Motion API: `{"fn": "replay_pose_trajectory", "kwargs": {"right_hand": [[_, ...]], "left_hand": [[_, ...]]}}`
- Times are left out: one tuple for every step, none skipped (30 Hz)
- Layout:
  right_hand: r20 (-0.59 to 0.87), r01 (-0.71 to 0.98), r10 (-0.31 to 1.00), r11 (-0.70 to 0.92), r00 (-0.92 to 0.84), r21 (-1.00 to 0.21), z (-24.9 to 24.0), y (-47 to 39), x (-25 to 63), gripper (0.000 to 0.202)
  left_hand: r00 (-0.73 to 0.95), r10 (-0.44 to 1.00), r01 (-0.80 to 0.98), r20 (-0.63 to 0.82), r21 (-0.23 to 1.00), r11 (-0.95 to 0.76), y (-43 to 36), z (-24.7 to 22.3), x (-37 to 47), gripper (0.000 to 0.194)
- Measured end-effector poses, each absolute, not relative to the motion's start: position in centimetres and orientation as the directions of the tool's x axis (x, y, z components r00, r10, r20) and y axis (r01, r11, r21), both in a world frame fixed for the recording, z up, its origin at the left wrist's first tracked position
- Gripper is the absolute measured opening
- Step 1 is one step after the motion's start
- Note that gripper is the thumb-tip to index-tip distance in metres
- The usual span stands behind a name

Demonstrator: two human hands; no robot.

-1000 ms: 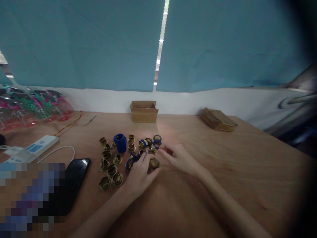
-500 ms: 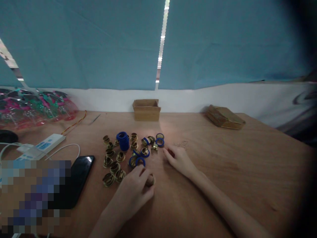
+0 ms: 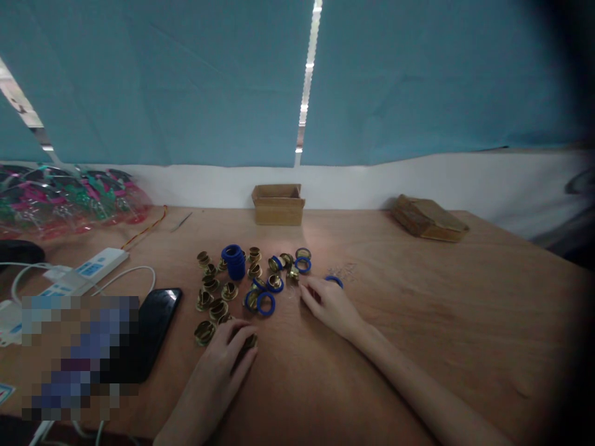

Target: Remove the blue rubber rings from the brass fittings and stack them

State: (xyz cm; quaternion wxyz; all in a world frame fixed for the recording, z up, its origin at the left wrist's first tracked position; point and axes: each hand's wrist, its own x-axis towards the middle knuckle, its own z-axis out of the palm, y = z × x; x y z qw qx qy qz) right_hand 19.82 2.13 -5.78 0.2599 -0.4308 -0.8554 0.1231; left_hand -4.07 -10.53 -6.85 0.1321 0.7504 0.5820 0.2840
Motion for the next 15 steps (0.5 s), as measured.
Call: {"fn": "replay_pose_trajectory", "kwargs": {"right_hand": [[0.34,0.673,0.797,0.604,-0.5,-0.426,-5.8,2.1,19.8,0.022],[0.342,0.674,0.792,0.61,-0.505,-0.417,-5.9,2.1,19.8,0.022],[0.342,0.675,0.788,0.615,-0.511,-0.409,-5.9,2.0,19.7,0.022],[0.343,0.674,0.785,0.619,-0.516,-0.403,-5.9,2.0,19.7,0.022],[0.343,0.674,0.782,0.622,-0.52,-0.399,-5.9,1.9,19.6,0.022],[0.343,0.673,0.781,0.624,-0.522,-0.397,-5.9,1.8,19.6,0.021],[0.343,0.674,0.781,0.624,-0.522,-0.396,-5.9,1.8,19.6,0.021],[0.343,0.675,0.782,0.622,-0.52,-0.395,-5.9,1.8,19.5,0.021],[0.343,0.678,0.784,0.62,-0.517,-0.396,-5.9,1.7,19.5,0.021],[0.344,0.68,0.787,0.616,-0.512,-0.398,-5.9,1.7,19.5,0.021],[0.346,0.679,0.788,0.614,-0.509,-0.401,-5.9,1.7,19.5,0.021],[0.349,0.678,0.789,0.614,-0.507,-0.405,-5.9,1.7,19.5,0.02],[0.351,0.674,0.787,0.616,-0.507,-0.408,-5.9,1.7,19.5,0.02],[0.353,0.671,0.785,0.619,-0.509,-0.409,-5.9,1.7,19.5,0.019],[0.357,0.668,0.783,0.622,-0.51,-0.408,-6.0,1.7,19.5,0.019]], "left_hand": [[0.145,0.943,0.812,0.3,0.508,-0.287,-10.4,-7.2,-4.3,0.029],[0.131,0.935,0.827,0.33,0.484,-0.286,-10.3,-7.5,-4.5,0.028],[0.12,0.925,0.841,0.36,0.458,-0.287,-10.1,-7.7,-4.8,0.027],[0.116,0.914,0.853,0.389,0.433,-0.292,-10.0,-7.9,-5.0,0.027],[0.119,0.902,0.861,0.415,0.41,-0.302,-9.9,-7.9,-5.2,0.026],[0.126,0.892,0.866,0.435,0.389,-0.313,-9.8,-7.9,-5.4,0.027],[0.13,0.883,0.872,0.451,0.371,-0.319,-9.8,-7.8,-5.6,0.028],[0.13,0.879,0.879,0.459,0.356,-0.316,-9.7,-7.7,-5.7,0.029],[0.124,0.878,0.887,0.462,0.344,-0.307,-9.7,-7.4,-5.7,0.029],[0.112,0.878,0.896,0.466,0.334,-0.292,-9.6,-7.2,-5.6,0.027],[0.097,0.877,0.905,0.47,0.325,-0.274,-9.5,-6.9,-5.5,0.025],[0.083,0.876,0.913,0.476,0.316,-0.258,-9.3,-6.6,-5.4,0.022],[0.071,0.872,0.92,0.485,0.306,-0.245,-9.0,-6.2,-5.1,0.02],[0.064,0.868,0.927,0.492,0.293,-0.234,-8.7,-5.9,-4.9,0.019],[0.062,0.866,0.933,0.496,0.279,-0.227,-8.2,-5.6,-4.6,0.019]]}}
